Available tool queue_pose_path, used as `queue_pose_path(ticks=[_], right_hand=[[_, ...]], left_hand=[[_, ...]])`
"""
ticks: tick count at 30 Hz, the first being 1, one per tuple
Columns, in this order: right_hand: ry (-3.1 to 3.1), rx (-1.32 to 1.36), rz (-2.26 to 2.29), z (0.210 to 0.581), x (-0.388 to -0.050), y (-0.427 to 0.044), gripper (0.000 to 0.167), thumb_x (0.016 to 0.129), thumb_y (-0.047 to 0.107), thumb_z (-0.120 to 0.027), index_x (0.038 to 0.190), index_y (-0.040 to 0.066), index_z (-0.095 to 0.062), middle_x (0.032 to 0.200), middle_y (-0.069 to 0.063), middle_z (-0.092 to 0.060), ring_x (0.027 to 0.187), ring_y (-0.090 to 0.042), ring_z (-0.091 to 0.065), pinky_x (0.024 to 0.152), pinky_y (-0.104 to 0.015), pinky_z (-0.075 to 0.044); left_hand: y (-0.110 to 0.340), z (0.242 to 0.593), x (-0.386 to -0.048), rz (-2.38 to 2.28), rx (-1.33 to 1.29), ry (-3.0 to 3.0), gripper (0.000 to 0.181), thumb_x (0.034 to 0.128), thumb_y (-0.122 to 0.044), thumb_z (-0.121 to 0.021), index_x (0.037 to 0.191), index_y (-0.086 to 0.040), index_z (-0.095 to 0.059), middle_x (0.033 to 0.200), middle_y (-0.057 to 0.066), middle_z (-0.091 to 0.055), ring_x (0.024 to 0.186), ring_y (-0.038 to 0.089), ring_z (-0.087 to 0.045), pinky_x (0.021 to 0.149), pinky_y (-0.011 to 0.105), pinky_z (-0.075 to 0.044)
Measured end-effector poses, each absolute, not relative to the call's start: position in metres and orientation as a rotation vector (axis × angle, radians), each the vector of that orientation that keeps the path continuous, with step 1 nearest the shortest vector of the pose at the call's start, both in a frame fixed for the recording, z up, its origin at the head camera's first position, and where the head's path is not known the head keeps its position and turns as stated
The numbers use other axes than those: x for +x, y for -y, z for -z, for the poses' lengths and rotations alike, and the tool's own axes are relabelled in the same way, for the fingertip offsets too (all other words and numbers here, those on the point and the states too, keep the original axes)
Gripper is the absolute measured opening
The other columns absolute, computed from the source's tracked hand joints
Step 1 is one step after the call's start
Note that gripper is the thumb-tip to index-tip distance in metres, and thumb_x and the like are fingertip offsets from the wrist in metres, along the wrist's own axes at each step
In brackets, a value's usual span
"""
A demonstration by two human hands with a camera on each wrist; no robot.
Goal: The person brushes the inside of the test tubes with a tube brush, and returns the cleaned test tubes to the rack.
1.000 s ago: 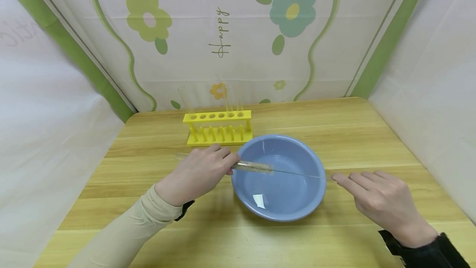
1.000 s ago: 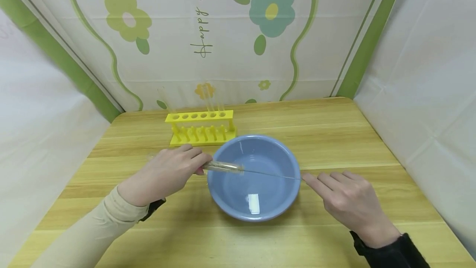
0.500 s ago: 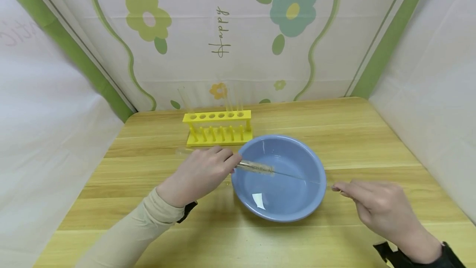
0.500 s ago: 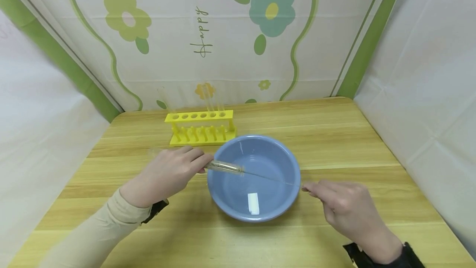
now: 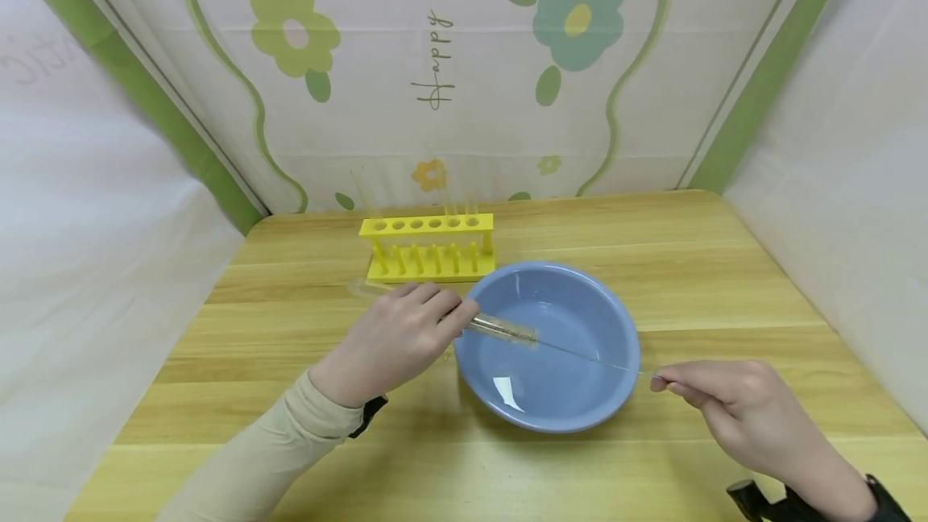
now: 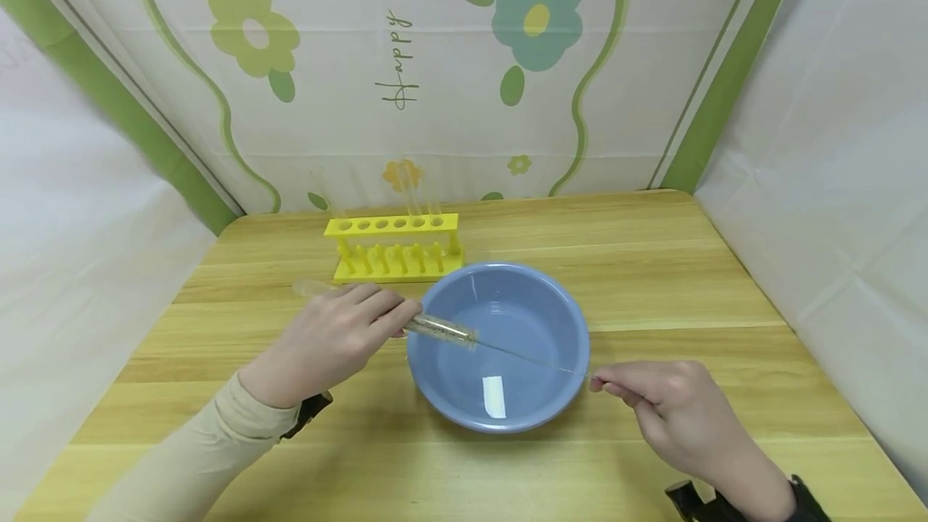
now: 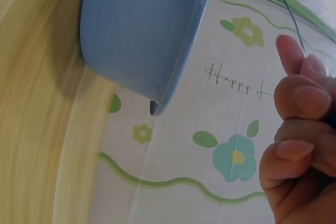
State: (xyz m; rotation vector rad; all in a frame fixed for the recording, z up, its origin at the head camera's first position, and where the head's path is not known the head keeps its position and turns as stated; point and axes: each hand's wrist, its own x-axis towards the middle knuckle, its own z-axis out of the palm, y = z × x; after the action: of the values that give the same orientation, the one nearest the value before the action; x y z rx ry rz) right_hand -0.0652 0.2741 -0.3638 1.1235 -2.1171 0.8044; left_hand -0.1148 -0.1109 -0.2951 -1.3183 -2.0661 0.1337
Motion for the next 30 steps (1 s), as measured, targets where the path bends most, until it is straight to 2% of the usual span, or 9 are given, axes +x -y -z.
queue_pose_path(ticks=[5, 8, 10, 13, 15, 16, 20, 25, 30], right_hand=[[2.261, 1.084, -0.812, 0.359, -0.061, -0.274, 0.041, 0.106, 0.035, -0.043, 0.096, 0.011, -0.075, 0.088, 0.012, -0.072, 0.082, 0.007, -0.064, 0.070, -0.011, -0.052], [2.285, 1.092, -0.813, 0.359, -0.061, -0.272, 0.042, 0.106, 0.035, -0.042, 0.096, 0.012, -0.075, 0.089, 0.014, -0.072, 0.079, 0.008, -0.063, 0.067, -0.011, -0.051], [2.283, 1.102, -0.832, 0.360, -0.061, -0.271, 0.040, 0.106, 0.034, -0.043, 0.096, 0.013, -0.075, 0.090, 0.014, -0.072, 0.078, 0.007, -0.063, 0.067, -0.011, -0.051], [2.290, 1.112, -0.869, 0.361, -0.062, -0.270, 0.030, 0.105, 0.029, -0.049, 0.098, 0.014, -0.075, 0.091, 0.014, -0.071, 0.074, 0.009, -0.059, 0.064, -0.010, -0.049], [2.305, 1.116, -0.933, 0.362, -0.062, -0.269, 0.016, 0.100, 0.014, -0.059, 0.099, 0.015, -0.075, 0.090, 0.013, -0.070, 0.070, 0.008, -0.056, 0.061, -0.008, -0.046], [2.318, 1.119, -0.965, 0.363, -0.062, -0.268, 0.016, 0.097, 0.006, -0.061, 0.100, 0.015, -0.074, 0.088, 0.015, -0.069, 0.067, 0.009, -0.052, 0.059, -0.009, -0.044], [2.331, 1.166, -1.200, 0.364, -0.061, -0.261, 0.044, 0.077, -0.023, -0.065, 0.100, 0.013, -0.073, 0.073, 0.013, -0.058, 0.058, 0.005, -0.043, 0.049, -0.011, -0.037], [2.340, 1.258, -1.442, 0.364, -0.062, -0.247, 0.046, 0.081, -0.027, -0.058, 0.100, 0.012, -0.071, 0.061, 0.006, -0.043, 0.055, 0.003, -0.038, 0.045, -0.013, -0.036], [2.370, 1.243, -1.631, 0.362, -0.062, -0.234, 0.041, 0.087, -0.023, -0.053, 0.099, 0.012, -0.071, 0.057, 0.002, -0.041, 0.049, 0.000, -0.037, 0.041, -0.015, -0.035]], left_hand=[[0.109, 0.297, -0.116, -0.156, -1.302, 1.989, 0.013, 0.0936, 0.003, -0.059, 0.103, -0.001, -0.066, 0.082, 0.005, -0.063, 0.072, 0.019, -0.063, 0.066, 0.031, -0.058], [0.108, 0.297, -0.116, -0.168, -1.297, 1.978, 0.018, 0.0990, 0.002, -0.049, 0.102, -0.001, -0.066, 0.082, 0.005, -0.062, 0.072, 0.020, -0.062, 0.066, 0.031, -0.057], [0.108, 0.298, -0.116, -0.176, -1.296, 1.976, 0.019, 0.1002, 0.000, -0.049, 0.103, -0.002, -0.067, 0.082, 0.006, -0.063, 0.073, 0.020, -0.063, 0.068, 0.032, -0.057], [0.107, 0.299, -0.115, -0.183, -1.294, 1.974, 0.015, 0.0990, -0.001, -0.054, 0.104, -0.003, -0.068, 0.084, 0.006, -0.064, 0.074, 0.020, -0.063, 0.069, 0.032, -0.057], [0.106, 0.299, -0.115, -0.181, -1.294, 1.972, 0.015, 0.0976, -0.001, -0.056, 0.104, -0.003, -0.069, 0.084, 0.006, -0.065, 0.075, 0.020, -0.064, 0.070, 0.032, -0.058], [0.106, 0.299, -0.115, -0.179, -1.294, 1.969, 0.014, 0.0972, -0.002, -0.057, 0.104, -0.004, -0.070, 0.084, 0.005, -0.065, 0.075, 0.020, -0.064, 0.071, 0.032, -0.058], [0.102, 0.302, -0.114, -0.167, -1.298, 1.941, 0.012, 0.0965, -0.003, -0.059, 0.102, -0.005, -0.070, 0.084, 0.004, -0.063, 0.075, 0.019, -0.062, 0.071, 0.031, -0.057], [0.094, 0.304, -0.112, -0.157, -1.293, 1.894, 0.008, 0.0963, -0.007, -0.063, 0.101, -0.007, -0.069, 0.083, 0.002, -0.061, 0.073, 0.018, -0.059, 0.069, 0.029, -0.056], [0.088, 0.304, -0.111, -0.152, -1.284, 1.872, 0.021, 0.0978, 0.001, -0.053, 0.102, -0.008, -0.071, 0.084, 0.003, -0.061, 0.072, 0.019, -0.058, 0.066, 0.029, -0.054]])
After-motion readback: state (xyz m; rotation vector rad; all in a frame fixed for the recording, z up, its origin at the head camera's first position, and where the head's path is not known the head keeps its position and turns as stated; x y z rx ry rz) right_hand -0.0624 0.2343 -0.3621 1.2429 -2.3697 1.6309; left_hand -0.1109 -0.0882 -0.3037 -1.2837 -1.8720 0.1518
